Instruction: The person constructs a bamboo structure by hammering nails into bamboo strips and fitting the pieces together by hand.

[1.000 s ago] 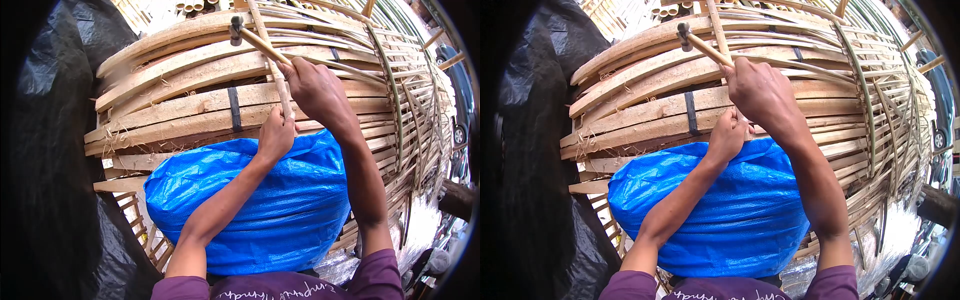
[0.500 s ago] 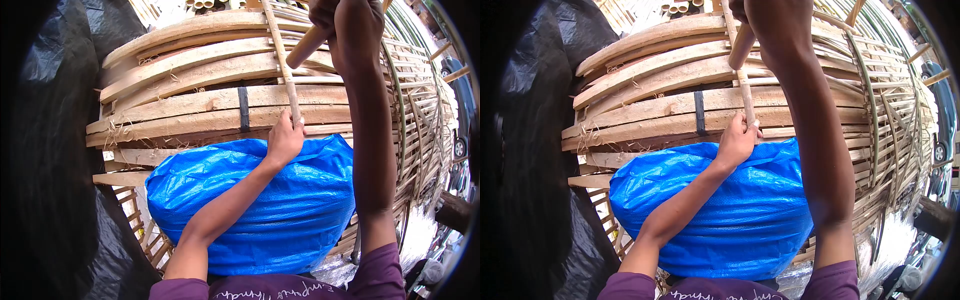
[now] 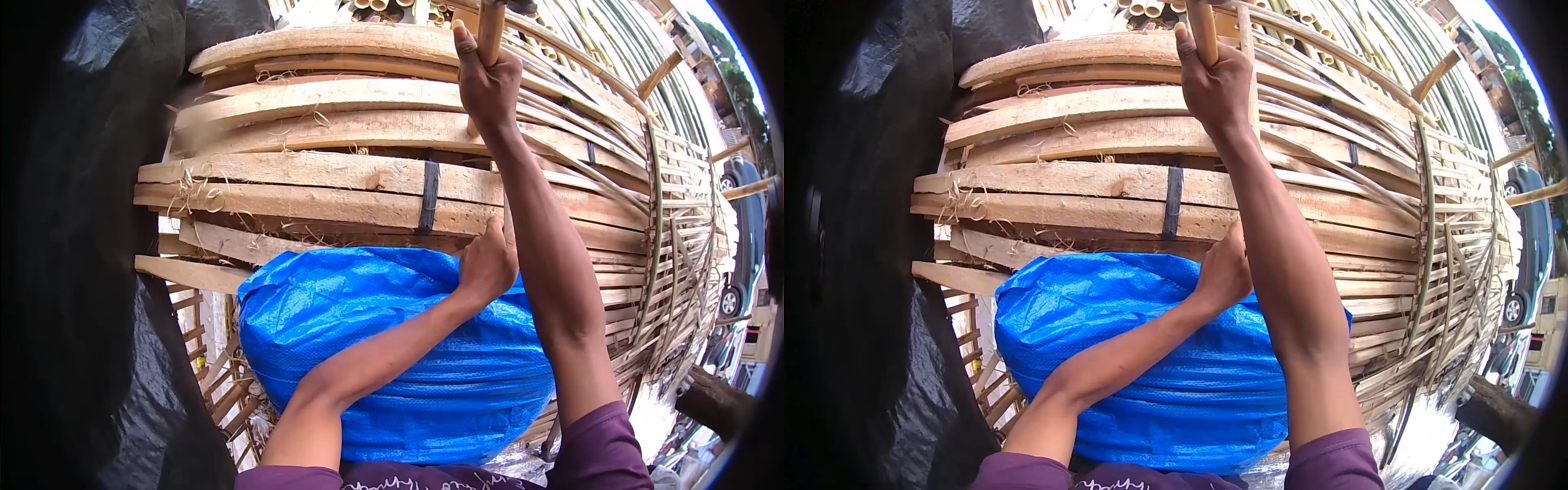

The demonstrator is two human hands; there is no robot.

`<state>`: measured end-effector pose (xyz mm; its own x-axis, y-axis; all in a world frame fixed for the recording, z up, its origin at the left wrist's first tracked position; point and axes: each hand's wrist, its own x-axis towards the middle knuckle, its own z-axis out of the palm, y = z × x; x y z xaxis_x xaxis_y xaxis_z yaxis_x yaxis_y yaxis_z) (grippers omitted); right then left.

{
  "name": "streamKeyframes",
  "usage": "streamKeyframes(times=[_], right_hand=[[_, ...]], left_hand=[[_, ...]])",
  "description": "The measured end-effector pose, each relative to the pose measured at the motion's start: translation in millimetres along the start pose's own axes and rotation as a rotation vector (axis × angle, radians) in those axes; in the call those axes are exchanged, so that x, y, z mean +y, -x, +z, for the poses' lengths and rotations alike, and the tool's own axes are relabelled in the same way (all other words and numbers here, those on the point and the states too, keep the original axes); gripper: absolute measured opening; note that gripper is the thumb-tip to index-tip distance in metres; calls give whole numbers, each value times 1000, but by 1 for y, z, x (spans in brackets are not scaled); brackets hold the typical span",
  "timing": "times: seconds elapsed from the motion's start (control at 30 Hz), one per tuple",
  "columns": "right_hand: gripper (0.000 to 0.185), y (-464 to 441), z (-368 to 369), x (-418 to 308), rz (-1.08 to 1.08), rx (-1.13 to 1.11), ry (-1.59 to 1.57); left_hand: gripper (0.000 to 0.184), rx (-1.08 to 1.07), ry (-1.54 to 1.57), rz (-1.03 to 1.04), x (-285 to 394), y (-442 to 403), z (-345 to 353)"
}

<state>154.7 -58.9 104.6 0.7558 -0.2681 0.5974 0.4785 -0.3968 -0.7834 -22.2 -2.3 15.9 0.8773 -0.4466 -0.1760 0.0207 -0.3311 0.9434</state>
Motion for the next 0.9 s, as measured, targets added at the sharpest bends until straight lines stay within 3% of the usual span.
streamKeyframes(times=[0.03, 0.07, 0.13, 0.17, 0.2, 0.23, 0.27, 0.37, 0.47, 0.53, 0.57, 0.67, 0.77, 0.87, 0.9], right_hand=[[45, -2, 5, 2, -64, 36, -11], [52, -4, 4, 0, 10, 25, -15], [47, -21, 0, -16, 45, 33, -110], [47, -43, -7, -24, -60, 59, -105], [44, -59, -13, -56, -41, 108, -214], [38, -106, -35, -126, -213, 244, -317], [40, -121, -47, -155, -289, 216, -376], [65, -118, -75, -163, -562, 104, -260], [46, -57, -30, -69, 2, 383, -279], [44, -5, -17, 10, 131, 160, -122], [40, -15, -13, 20, 118, 141, 55], [38, -33, -4, -2, 11, 96, -76], [39, -76, -11, -82, 80, 150, -370], [38, -110, -36, -135, -300, 232, -364], [43, -90, -32, -165, -169, 241, -434]], left_hand=[[41, -40, 31, -30, 3, -2, -3], [41, -33, 40, -14, 5, -5, -1], [40, -54, 24, -131, 3, -6, 1], [40, -75, 12, -95, 0, -7, 0], [27, -35, 6, -170, 9, -4, -2], [27, -55, 3, -191, 12, 1, -5], [27, -68, 0, -196, 16, 0, -8], [29, -71, -13, -196, 22, 1, -11], [31, -32, 28, -168, 26, 6, -12], [28, 12, 2, -121, 26, 10, -6], [25, -1, 17, -158, 24, 8, -6], [23, -12, 89, -168, 24, 7, -2], [26, -6, 136, -120, 27, 3, -4], [33, -10, 130, -111, 23, -2, -1], [33, -6, 167, -100, 19, -5, 2]])
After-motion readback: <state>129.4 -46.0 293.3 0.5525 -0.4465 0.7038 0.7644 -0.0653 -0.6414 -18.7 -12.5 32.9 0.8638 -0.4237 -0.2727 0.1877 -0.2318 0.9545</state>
